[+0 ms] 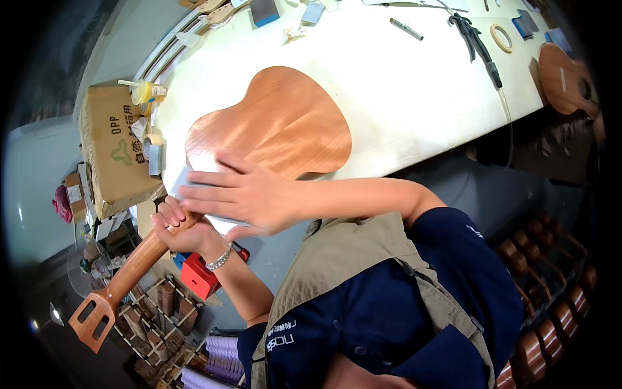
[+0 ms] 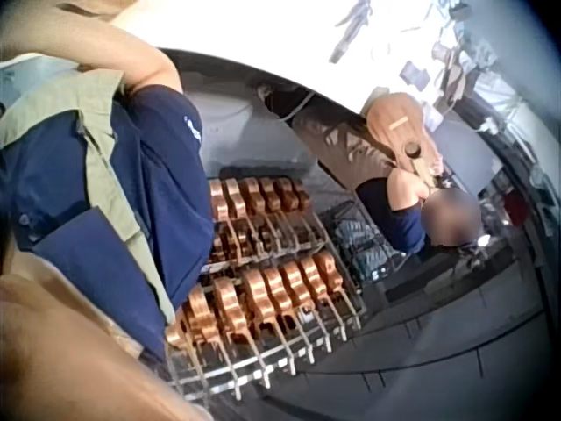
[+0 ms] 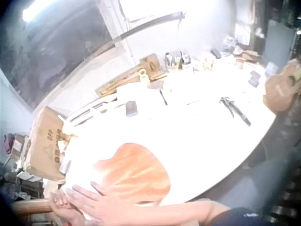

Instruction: The person picks up a wooden instrument body from a rack, sands the top, sides, back, and neck using a sanding block, blows off the dust with an air nozzle, and places it back onto the rack.

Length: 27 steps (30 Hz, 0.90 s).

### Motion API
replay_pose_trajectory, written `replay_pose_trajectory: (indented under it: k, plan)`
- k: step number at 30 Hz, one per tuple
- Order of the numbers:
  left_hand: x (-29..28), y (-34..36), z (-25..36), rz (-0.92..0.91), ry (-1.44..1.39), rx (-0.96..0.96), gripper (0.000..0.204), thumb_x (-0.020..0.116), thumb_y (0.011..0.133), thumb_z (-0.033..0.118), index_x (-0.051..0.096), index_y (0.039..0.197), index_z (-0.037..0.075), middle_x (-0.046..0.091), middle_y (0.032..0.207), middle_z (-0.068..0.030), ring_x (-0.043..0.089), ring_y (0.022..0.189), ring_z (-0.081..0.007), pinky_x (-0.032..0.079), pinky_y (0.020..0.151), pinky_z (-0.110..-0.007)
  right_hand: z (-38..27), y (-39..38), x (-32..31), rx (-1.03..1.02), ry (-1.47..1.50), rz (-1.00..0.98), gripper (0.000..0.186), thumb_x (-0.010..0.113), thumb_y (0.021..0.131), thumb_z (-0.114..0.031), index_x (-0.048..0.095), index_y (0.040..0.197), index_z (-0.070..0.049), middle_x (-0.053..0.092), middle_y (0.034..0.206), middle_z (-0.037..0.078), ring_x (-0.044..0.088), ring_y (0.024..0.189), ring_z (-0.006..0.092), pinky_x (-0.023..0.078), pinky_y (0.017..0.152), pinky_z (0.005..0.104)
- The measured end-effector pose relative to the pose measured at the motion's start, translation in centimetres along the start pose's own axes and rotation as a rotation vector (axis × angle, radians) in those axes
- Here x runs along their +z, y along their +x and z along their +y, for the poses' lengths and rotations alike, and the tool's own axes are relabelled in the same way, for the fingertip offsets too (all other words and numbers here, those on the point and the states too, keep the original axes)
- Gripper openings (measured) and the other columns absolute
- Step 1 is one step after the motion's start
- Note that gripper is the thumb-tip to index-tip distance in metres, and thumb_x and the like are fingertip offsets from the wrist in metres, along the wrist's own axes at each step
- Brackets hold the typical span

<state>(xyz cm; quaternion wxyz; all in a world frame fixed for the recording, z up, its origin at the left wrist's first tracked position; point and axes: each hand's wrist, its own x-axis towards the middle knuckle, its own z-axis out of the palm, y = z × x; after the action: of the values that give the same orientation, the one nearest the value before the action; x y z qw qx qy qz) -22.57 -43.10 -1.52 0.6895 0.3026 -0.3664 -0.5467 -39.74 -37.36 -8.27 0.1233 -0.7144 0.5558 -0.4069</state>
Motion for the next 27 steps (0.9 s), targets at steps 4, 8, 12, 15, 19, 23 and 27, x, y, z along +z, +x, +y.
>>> replay_pose_trajectory:
  k: [4, 8, 12, 15, 19, 23, 27]
  plan:
    - [-0.2, 0.4, 0.0, -0.185, -0.056, 0.052, 0.032, 0.046, 0.088, 0.020, 0.029, 0.060, 0.017, 0.029, 0.057, 0.0044, 0.031, 0.053, -0.0084, 0.031, 0.059, -0.025, 4.6, 4.0, -1.0, 0.152, 0.251, -0.049, 0.054, 0.039, 0.092, -0.029, 0.032, 0.138, -0.004, 0.030, 0.145, 0.014, 0.032, 0.132, 0.0260, 0.024, 0.107, 0.0519]
    - [-2.3, 1.3, -0.7, -0.100, -0.094, 0.045, 0.031, 0.046, 0.088, 0.021, 0.031, 0.062, 0.017, 0.030, 0.056, 0.0041, 0.030, 0.053, -0.0084, 0.030, 0.059, -0.025, 17.6, -2.8, 0.5, 0.596, 0.157, 0.030, 0.060, 0.023, 0.095, -0.046, 0.020, 0.145, -0.014, 0.021, 0.150, 0.009, 0.013, 0.140, 0.0270, -0.001, 0.110, 0.0513]
    - [-2.0, 0.8, -0.2, -0.113, -0.063, 0.050, 0.032, 0.049, 0.088, 0.021, 0.030, 0.062, 0.016, 0.028, 0.054, 0.0037, 0.031, 0.052, -0.0083, 0.032, 0.060, -0.026, 8.8, -2.1, 0.2, 0.383, 0.022, 0.030, 0.063, 0.027, 0.094, -0.049, 0.020, 0.145, -0.013, 0.021, 0.150, 0.008, 0.009, 0.140, 0.0292, -0.001, 0.111, 0.0502]
    - [-0.6, 0.7, -0.6, -0.150, -0.066, 0.048, 0.030, 0.049, 0.087, 0.021, 0.033, 0.063, 0.016, 0.030, 0.053, 0.0039, 0.032, 0.050, -0.0086, 0.034, 0.060, -0.026, -3.7, -0.1, -0.9, -0.111, -0.029, -0.002, 0.060, 0.035, 0.094, -0.044, 0.025, 0.144, -0.011, 0.023, 0.150, 0.005, 0.012, 0.140, 0.0264, 0.006, 0.111, 0.0503]
    - [-0.1, 0.5, -0.2, -0.147, -0.054, 0.068, 0.029, 0.049, 0.087, 0.021, 0.033, 0.063, 0.017, 0.030, 0.053, 0.0040, 0.032, 0.050, -0.0084, 0.034, 0.059, -0.026, 3.3, -1.1, -1.4, 0.081, 0.093, 0.080, 0.058, 0.042, 0.089, -0.035, 0.032, 0.140, -0.010, 0.029, 0.147, 0.008, 0.020, 0.138, 0.0274, 0.014, 0.110, 0.0496]
    - [-1.4, 0.6, -0.6, -0.092, -0.052, 0.074, 0.029, 0.048, 0.085, 0.019, 0.032, 0.062, 0.017, 0.030, 0.053, 0.0042, 0.031, 0.050, -0.0081, 0.033, 0.058, -0.025, 12.3, -7.1, -1.1, 0.663, 0.108, 0.061, 0.056, 0.042, 0.088, -0.018, 0.028, 0.141, -0.009, 0.026, 0.148, 0.011, 0.028, 0.132, 0.0326, 0.021, 0.109, 0.0421]
    - [-1.1, -0.2, -0.4, 0.084, -0.042, 0.069, 0.031, 0.047, 0.085, 0.019, 0.029, 0.060, 0.017, 0.030, 0.055, 0.0044, 0.032, 0.051, -0.0086, 0.032, 0.057, -0.026, -0.6, -3.1, -0.2, 0.153, -0.064, -0.012, 0.063, 0.051, 0.087, -0.030, 0.027, 0.142, -0.012, 0.024, 0.148, 0.014, 0.020, 0.137, 0.0303, 0.019, 0.107, 0.0514]
